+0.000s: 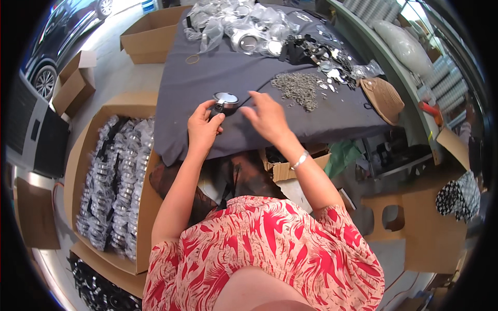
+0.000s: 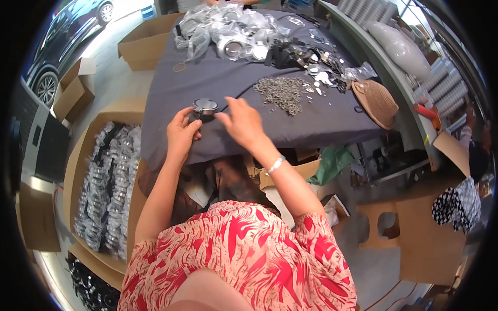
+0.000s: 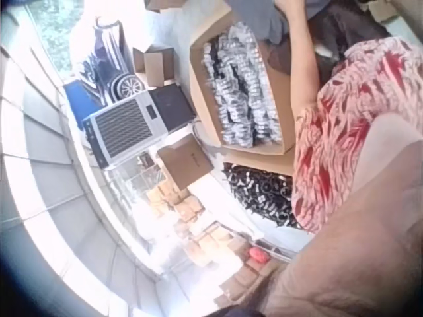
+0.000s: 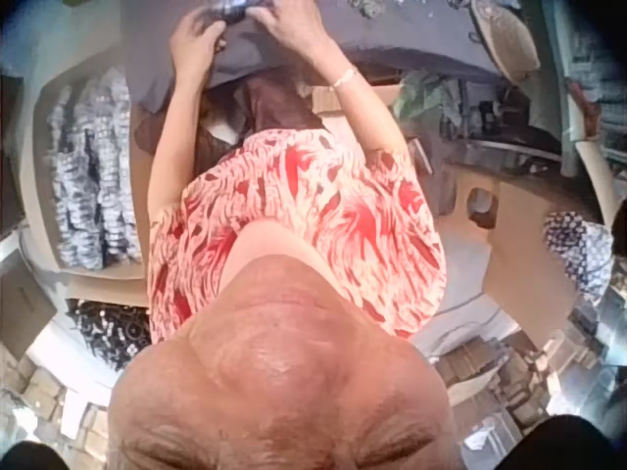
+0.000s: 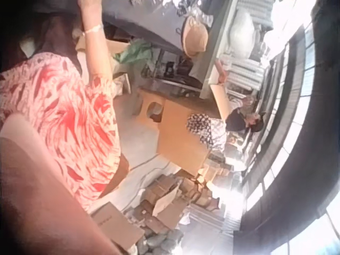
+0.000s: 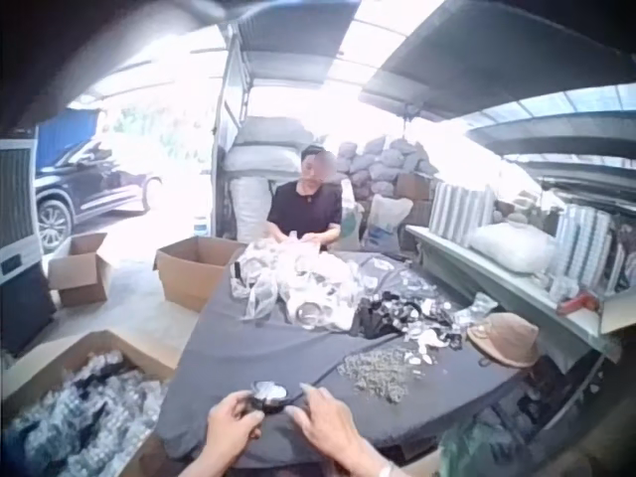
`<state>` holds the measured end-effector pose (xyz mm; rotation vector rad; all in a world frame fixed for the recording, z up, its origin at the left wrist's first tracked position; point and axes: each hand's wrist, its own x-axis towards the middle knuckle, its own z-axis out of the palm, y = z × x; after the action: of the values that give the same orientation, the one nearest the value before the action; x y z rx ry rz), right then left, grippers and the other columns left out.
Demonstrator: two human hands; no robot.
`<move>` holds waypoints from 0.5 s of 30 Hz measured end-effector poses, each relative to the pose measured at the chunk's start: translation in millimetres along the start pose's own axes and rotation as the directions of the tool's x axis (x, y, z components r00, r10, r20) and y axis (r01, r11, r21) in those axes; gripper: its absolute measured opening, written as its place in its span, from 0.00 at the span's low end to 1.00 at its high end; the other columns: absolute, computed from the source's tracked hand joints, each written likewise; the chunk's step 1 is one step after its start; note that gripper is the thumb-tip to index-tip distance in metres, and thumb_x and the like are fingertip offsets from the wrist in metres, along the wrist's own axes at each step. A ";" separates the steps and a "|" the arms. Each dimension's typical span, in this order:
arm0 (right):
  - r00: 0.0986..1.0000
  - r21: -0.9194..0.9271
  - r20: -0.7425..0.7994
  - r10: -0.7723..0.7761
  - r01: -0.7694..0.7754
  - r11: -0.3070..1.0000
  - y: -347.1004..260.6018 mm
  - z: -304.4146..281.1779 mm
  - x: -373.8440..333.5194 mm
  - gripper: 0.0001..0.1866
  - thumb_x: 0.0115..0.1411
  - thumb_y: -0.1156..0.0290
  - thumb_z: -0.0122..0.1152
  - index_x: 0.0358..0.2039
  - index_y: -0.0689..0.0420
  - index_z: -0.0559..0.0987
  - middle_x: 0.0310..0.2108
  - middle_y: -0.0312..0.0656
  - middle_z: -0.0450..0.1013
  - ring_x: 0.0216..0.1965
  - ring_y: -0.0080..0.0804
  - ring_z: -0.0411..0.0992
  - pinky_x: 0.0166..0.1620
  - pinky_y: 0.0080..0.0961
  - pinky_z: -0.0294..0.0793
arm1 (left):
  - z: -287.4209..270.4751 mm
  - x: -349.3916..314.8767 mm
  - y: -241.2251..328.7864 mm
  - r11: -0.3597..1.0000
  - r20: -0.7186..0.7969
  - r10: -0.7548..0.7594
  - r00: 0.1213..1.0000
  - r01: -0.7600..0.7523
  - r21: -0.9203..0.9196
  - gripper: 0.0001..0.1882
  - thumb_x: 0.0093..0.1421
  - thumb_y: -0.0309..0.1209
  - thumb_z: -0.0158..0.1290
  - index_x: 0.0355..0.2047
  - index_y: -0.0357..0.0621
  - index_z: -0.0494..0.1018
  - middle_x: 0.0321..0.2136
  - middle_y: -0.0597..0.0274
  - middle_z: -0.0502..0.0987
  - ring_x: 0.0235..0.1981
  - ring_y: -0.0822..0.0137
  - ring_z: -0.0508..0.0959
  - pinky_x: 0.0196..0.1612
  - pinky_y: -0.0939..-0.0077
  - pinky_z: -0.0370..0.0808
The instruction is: The person assembles metal clamp parts by picking up hardware pieces from the table and attaching them onto each clamp assembly by hand.
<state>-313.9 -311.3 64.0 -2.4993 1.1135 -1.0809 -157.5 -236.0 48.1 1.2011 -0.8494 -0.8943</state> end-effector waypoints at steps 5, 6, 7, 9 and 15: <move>0.998 0.392 0.064 0.026 -0.049 0.919 -32.4 25.6 9.5 0.20 0.51 0.66 0.59 0.43 0.62 0.70 0.24 0.48 0.73 0.24 0.36 0.73 0.29 0.27 0.70 | 15.1 -12.4 -11.2 0.974 -0.033 0.142 0.989 -0.146 -0.176 0.12 0.56 0.21 0.48 0.41 0.34 0.65 0.29 0.62 0.73 0.22 0.79 0.70 0.21 0.87 0.66; 0.998 0.416 0.048 0.049 -0.065 0.907 -31.8 27.8 8.1 0.19 0.51 0.67 0.59 0.41 0.63 0.71 0.24 0.48 0.73 0.24 0.36 0.73 0.29 0.26 0.70 | 17.1 -14.7 -13.4 0.972 -0.007 0.189 0.982 -0.188 -0.138 0.11 0.57 0.20 0.46 0.41 0.34 0.65 0.29 0.62 0.74 0.23 0.80 0.70 0.21 0.88 0.66; 0.995 0.406 0.062 0.080 -0.098 0.909 -36.4 25.2 6.7 0.16 0.52 0.69 0.58 0.39 0.63 0.73 0.23 0.44 0.73 0.22 0.29 0.72 0.28 0.23 0.70 | 15.9 -18.5 -13.5 0.975 -0.009 0.187 0.982 -0.187 -0.119 0.11 0.57 0.20 0.45 0.41 0.34 0.65 0.30 0.62 0.74 0.24 0.79 0.71 0.23 0.88 0.67; 0.978 0.487 0.161 0.133 -0.196 0.851 -44.4 15.1 6.3 0.16 0.52 0.67 0.57 0.39 0.63 0.73 0.24 0.47 0.73 0.25 0.35 0.73 0.29 0.26 0.71 | 16.8 -22.2 -15.5 0.964 -0.030 0.252 0.967 -0.254 -0.074 0.12 0.56 0.18 0.45 0.41 0.34 0.65 0.33 0.60 0.74 0.31 0.76 0.74 0.32 0.86 0.70; 0.970 0.629 0.148 0.192 -0.242 0.739 -38.9 18.0 6.7 0.15 0.52 0.72 0.54 0.41 0.64 0.72 0.25 0.45 0.74 0.24 0.26 0.73 0.29 0.21 0.71 | 23.4 -21.9 -8.3 0.931 0.013 0.366 0.931 -0.366 -0.006 0.17 0.53 0.15 0.44 0.45 0.34 0.63 0.36 0.58 0.74 0.35 0.74 0.74 0.38 0.82 0.71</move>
<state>-276.5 -290.9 72.0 -1.7974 0.7973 -1.0607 -188.6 -226.5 42.1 0.9896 -1.0414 -0.5988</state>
